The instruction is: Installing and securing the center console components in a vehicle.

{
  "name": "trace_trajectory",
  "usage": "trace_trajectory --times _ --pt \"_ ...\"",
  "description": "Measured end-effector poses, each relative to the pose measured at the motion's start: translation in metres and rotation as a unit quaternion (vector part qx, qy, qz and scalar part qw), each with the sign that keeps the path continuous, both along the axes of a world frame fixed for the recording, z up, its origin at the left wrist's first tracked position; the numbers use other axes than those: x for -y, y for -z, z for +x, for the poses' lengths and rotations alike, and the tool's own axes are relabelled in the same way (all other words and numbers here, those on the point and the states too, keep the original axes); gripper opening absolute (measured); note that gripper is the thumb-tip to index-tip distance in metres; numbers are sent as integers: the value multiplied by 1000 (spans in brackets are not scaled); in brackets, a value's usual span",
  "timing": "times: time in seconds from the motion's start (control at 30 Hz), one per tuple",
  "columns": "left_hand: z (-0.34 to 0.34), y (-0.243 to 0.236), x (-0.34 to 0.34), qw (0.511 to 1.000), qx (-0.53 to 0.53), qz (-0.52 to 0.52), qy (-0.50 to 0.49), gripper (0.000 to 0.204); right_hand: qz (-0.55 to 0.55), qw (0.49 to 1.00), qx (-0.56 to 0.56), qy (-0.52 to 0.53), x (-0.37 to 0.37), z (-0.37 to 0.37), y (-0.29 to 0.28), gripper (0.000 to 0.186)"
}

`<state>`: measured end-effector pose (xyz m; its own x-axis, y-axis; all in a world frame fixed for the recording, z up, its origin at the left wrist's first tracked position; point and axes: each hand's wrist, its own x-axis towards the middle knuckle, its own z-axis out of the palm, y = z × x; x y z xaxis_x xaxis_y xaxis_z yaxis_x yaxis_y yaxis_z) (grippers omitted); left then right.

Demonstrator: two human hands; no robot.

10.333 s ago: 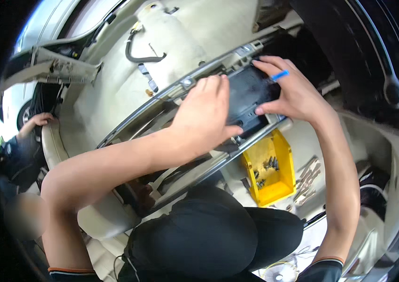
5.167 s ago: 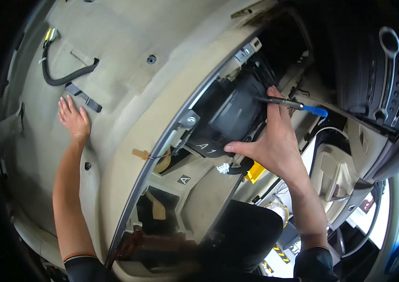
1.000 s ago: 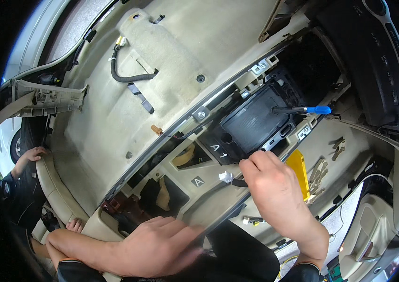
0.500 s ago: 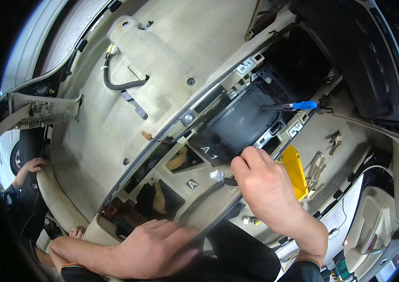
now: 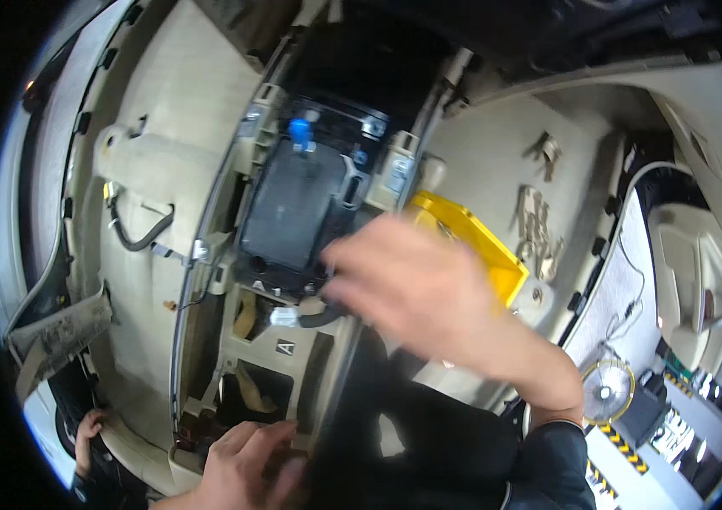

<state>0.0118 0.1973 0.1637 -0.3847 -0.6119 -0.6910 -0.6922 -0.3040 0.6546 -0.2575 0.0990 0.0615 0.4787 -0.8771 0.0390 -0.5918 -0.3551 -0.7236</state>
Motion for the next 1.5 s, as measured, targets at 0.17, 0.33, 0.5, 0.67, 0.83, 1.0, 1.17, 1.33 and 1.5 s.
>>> trace_trajectory --times 0.17,0.33,0.5,0.67,0.83,1.0,1.17,1.33,1.5 --pt "-6 1 4 999 -11 -29 39 37 106 826 180 523 -49 -103 21 17" --pt "-6 7 -4 996 7 -59 67 44 102 941 -145 287 -88 -107 111 16" --pt "-9 -3 5 998 37 13 39 38 266 880 -379 110 -83 -114 160 17" --pt "-13 -6 8 997 62 8 53 36 277 879 -387 -8 -100 -130 163 15" --pt "-13 -7 9 992 89 2 87 34 247 930 -269 -37 -116 -131 178 15" --pt "-1 -5 2 987 139 -15 79 48 215 958 -155 112 -107 -131 181 15" --pt "-5 -6 4 966 202 -57 154 57 215 934 -274 76 -107 -149 154 14" --pt "-4 -3 12 974 172 -30 145 62 274 903 -329 -18 -117 -154 152 14" --pt "-2 -5 9 974 182 -24 135 66 354 896 -268 -21 -96 -153 140 21"
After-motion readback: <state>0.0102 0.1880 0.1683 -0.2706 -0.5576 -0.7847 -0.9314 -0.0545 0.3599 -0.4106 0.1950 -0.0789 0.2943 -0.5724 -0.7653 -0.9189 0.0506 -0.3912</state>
